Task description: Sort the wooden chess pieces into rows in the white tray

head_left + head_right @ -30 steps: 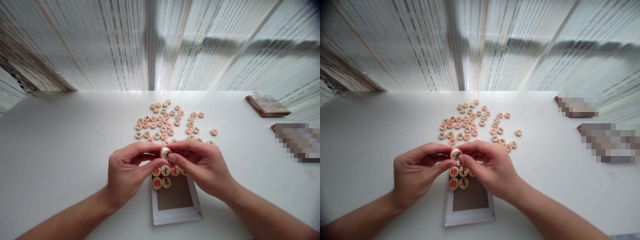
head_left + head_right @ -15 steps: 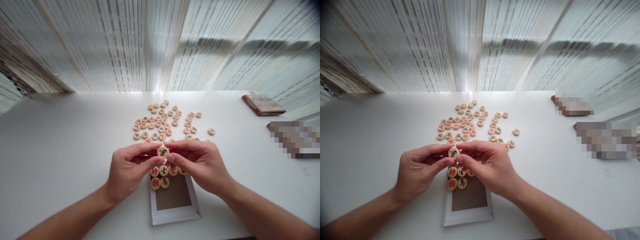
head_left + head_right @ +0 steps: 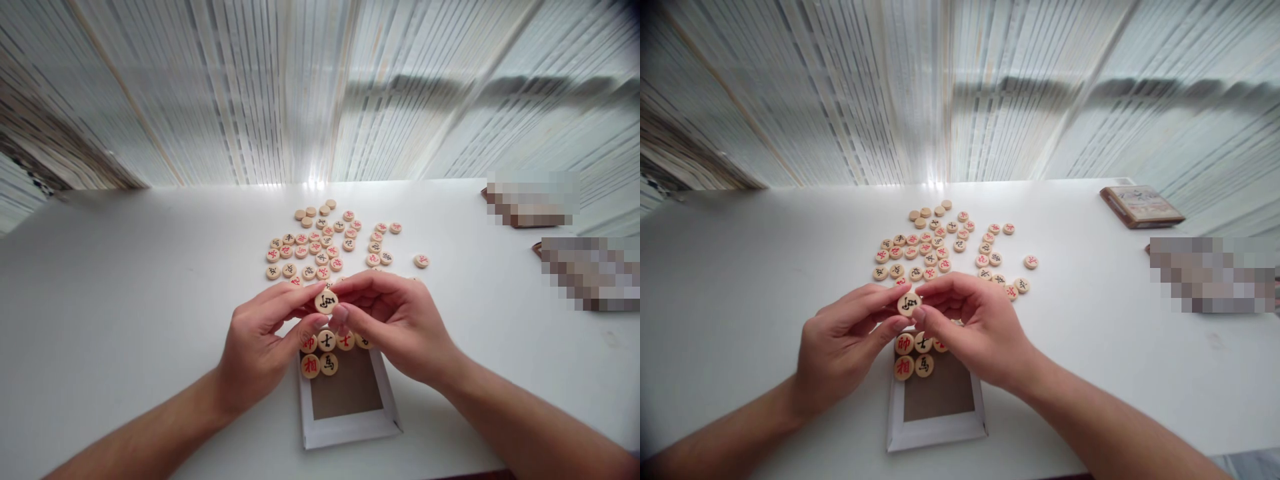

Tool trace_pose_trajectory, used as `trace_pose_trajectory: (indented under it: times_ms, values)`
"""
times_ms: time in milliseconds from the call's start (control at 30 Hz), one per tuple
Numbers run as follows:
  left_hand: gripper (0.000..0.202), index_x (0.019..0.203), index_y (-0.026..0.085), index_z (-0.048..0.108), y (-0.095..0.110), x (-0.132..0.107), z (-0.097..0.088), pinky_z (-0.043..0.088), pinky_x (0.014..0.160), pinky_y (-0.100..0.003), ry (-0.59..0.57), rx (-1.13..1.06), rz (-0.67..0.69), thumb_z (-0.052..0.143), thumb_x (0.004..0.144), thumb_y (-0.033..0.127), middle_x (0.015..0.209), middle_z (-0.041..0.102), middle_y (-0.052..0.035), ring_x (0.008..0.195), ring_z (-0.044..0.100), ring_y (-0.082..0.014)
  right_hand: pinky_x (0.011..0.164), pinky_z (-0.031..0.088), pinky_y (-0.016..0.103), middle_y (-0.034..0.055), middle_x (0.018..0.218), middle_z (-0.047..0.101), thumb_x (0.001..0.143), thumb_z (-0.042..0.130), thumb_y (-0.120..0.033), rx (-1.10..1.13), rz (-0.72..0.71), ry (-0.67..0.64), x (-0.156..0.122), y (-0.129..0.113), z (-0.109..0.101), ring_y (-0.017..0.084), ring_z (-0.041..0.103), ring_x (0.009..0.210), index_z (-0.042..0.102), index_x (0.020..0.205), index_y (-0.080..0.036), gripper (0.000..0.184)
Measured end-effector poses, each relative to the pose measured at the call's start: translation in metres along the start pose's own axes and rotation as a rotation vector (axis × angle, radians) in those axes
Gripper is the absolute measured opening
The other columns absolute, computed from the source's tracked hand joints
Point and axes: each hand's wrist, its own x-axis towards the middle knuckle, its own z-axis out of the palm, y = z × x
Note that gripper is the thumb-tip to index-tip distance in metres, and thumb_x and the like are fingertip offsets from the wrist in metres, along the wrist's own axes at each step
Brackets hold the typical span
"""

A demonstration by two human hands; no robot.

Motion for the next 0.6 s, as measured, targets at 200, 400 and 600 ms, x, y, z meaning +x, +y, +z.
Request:
trace_pose_trajectory:
  times_ms: [200, 400, 600]
  values:
    - [0.034, 0.126, 0.027, 0.084, -0.001, 0.002, -0.003, 0.064, 0.080, -0.025, -0.022, 0.039, 0.056, 0.082, 0.094, 0.016, 0.101, 0.084, -0.0059, 0.085, 0.075, -0.0166, 0.062, 0.069, 0.024, 0.0046, 0.082, 0.083, 0.086, 0.092, -0.027, -0.002, -0.018, -0.050, 0.000, 0.000, 0.000, 0.015, 0.078, 0.064, 0.086, 0.107, -0.021, 0.023]
    - [0.018, 0.109, 0.024, 0.089, 0.005, 0.003, -0.001, 0.064, 0.075, -0.024, -0.048, -0.067, -0.062, 0.077, 0.097, 0.017, 0.093, 0.084, -0.0053, 0.083, 0.077, -0.0167, 0.061, 0.065, 0.022, 0.0032, 0.082, 0.083, 0.090, 0.087, -0.020, -0.099, -0.088, -0.020, 0.001, 0.002, -0.002, 0.014, 0.075, 0.066, 0.089, 0.107, -0.025, 0.018]
    - [0.015, 0.110, 0.016, 0.085, 0.011, 0.004, 0.006, 0.070, 0.074, -0.021, -0.059, -0.441, -0.412, 0.079, 0.098, 0.023, 0.096, 0.087, -0.0077, 0.076, 0.082, -0.0155, 0.066, 0.062, 0.025, 0.0058, 0.087, 0.082, 0.094, 0.082, -0.023, -0.243, -0.145, 0.005, 0.003, 0.002, -0.004, 0.016, 0.075, 0.077, 0.089, 0.106, -0.024, 0.014]
